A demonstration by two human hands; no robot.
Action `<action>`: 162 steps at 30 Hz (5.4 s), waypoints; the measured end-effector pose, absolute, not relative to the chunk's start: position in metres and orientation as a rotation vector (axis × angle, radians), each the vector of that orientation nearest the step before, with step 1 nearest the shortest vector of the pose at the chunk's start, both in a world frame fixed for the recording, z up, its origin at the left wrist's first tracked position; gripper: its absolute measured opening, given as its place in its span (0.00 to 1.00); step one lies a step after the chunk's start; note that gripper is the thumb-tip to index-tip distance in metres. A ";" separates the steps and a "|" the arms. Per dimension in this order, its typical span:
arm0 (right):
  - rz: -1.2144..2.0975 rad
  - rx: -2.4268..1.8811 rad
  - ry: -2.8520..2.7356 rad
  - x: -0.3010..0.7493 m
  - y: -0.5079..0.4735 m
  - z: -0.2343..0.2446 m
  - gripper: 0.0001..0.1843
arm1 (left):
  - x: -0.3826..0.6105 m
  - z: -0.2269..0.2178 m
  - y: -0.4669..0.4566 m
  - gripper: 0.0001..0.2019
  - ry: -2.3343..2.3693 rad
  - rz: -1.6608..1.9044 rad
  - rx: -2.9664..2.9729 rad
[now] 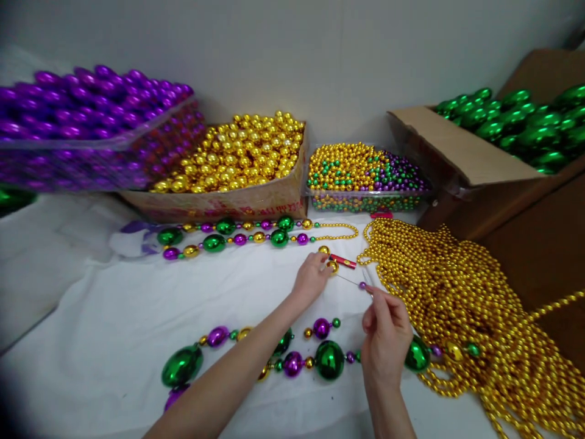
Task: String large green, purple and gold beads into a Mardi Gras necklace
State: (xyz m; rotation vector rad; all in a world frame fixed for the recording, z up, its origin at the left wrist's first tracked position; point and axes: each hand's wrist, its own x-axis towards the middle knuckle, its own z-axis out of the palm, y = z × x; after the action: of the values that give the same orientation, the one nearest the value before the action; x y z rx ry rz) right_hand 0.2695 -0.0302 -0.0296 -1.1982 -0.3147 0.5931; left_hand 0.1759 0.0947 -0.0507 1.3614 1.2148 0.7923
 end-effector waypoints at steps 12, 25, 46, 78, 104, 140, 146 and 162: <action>0.336 -1.297 -0.591 0.251 -0.063 0.012 0.06 | 0.116 -0.028 0.097 0.13 1.034 0.733 0.758; 0.063 -1.257 -1.164 0.217 -0.066 0.026 0.09 | 0.077 -0.022 0.071 0.07 0.808 0.852 0.027; -0.092 -1.382 -1.656 0.213 -0.075 0.039 0.06 | 0.081 -0.023 0.061 0.07 0.824 0.951 -0.143; -0.164 -1.288 -1.723 0.207 -0.058 0.027 0.10 | 0.089 -0.025 0.056 0.08 0.797 0.894 -0.123; 0.492 -1.569 -1.543 0.264 -0.019 -0.029 0.16 | 0.129 -0.005 0.046 0.03 0.874 1.117 0.886; 1.035 -0.955 -0.336 0.292 -0.039 -0.011 0.05 | 0.178 -0.037 0.060 0.11 0.961 0.596 1.293; 0.914 -1.133 -0.368 0.290 -0.047 -0.002 0.07 | 0.172 -0.029 0.035 0.11 0.730 0.647 1.608; 0.936 -1.053 -0.308 0.281 -0.065 0.044 0.06 | 0.157 -0.043 0.012 0.10 0.665 0.524 1.935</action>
State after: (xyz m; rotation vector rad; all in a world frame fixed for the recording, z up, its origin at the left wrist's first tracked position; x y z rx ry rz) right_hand 0.2809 -0.0647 0.0437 -1.0529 -0.3084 0.9364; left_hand 0.1568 0.0118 -0.0426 1.9347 0.6650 0.5241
